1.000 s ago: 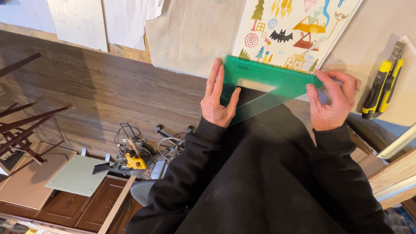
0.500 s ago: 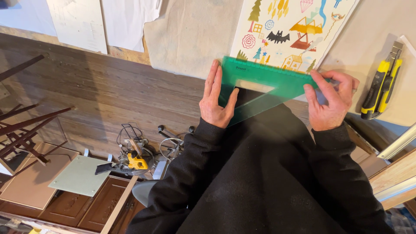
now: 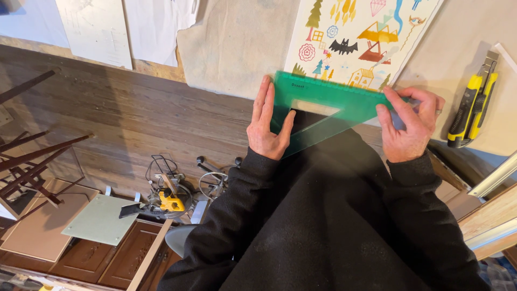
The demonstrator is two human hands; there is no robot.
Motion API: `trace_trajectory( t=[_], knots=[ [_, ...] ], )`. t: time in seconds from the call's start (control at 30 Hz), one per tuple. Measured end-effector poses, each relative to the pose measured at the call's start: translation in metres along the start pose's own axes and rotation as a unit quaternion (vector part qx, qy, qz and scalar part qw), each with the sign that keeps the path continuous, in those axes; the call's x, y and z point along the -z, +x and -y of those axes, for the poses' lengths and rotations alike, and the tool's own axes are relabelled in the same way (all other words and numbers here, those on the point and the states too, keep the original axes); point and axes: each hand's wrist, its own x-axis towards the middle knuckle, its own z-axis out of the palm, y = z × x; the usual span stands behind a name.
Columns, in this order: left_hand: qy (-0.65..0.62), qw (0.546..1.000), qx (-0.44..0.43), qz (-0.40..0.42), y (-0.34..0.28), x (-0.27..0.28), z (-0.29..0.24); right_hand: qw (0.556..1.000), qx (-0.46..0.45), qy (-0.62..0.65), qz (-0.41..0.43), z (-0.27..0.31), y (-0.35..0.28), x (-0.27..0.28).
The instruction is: Aligning and measuring an artwork print on a workbench for framing.
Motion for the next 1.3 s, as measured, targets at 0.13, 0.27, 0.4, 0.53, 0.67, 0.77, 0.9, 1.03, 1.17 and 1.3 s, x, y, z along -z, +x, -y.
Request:
trace_trajectory(
  t=[0.13, 0.27, 0.4, 0.53, 0.67, 0.77, 0.9, 1.03, 1.17, 1.3],
  knots=[
    [-0.007, 1.000, 0.004, 0.001, 0.0010, 0.0006, -0.0014, 1.000, 0.004, 0.002, -0.004, 0.0009, 0.0007, 0.0001],
    [-0.004, 1.000, 0.000, 0.002, 0.0006, 0.0009, -0.0007, 1.000, -0.003, -0.003, -0.003, 0.0040, 0.0010, 0.0009],
    [-0.004, 1.000, 0.001, 0.004, 0.0013, 0.0015, -0.0007, 1.000, -0.005, 0.000, -0.002, 0.0024, 0.0007, 0.0001],
    [-0.008, 1.000, -0.004, 0.003, 0.0002, 0.0016, -0.0009, 1.000, -0.003, -0.006, 0.001, 0.0026, -0.0005, 0.0013],
    [-0.010, 1.000, -0.004, 0.000, 0.0032, 0.0016, -0.0033, 1.000, 0.001, -0.010, -0.005, 0.0003, 0.0001, -0.0007],
    [-0.011, 1.000, 0.005, 0.003, 0.0032, 0.0023, -0.0051, 1.000, 0.006, -0.013, 0.004, -0.0008, -0.0011, 0.0005],
    [-0.011, 1.000, 0.002, -0.002, 0.0036, 0.0033, -0.0059, 0.999, 0.014, -0.027, 0.009, 0.0007, 0.0002, 0.0013],
    [-0.019, 1.000, 0.004, 0.002, 0.0023, 0.0041, -0.0064, 0.999, 0.002, -0.029, 0.015, 0.0051, 0.0000, 0.0034],
    [-0.018, 1.000, 0.005, 0.004, 0.0046, 0.0042, -0.0060, 0.999, -0.008, -0.027, 0.016, 0.0047, 0.0009, 0.0020],
    [-0.010, 1.000, 0.006, 0.010, 0.0037, 0.0049, -0.0051, 1.000, -0.008, -0.027, 0.011, 0.0034, -0.0001, 0.0007]
  ],
)
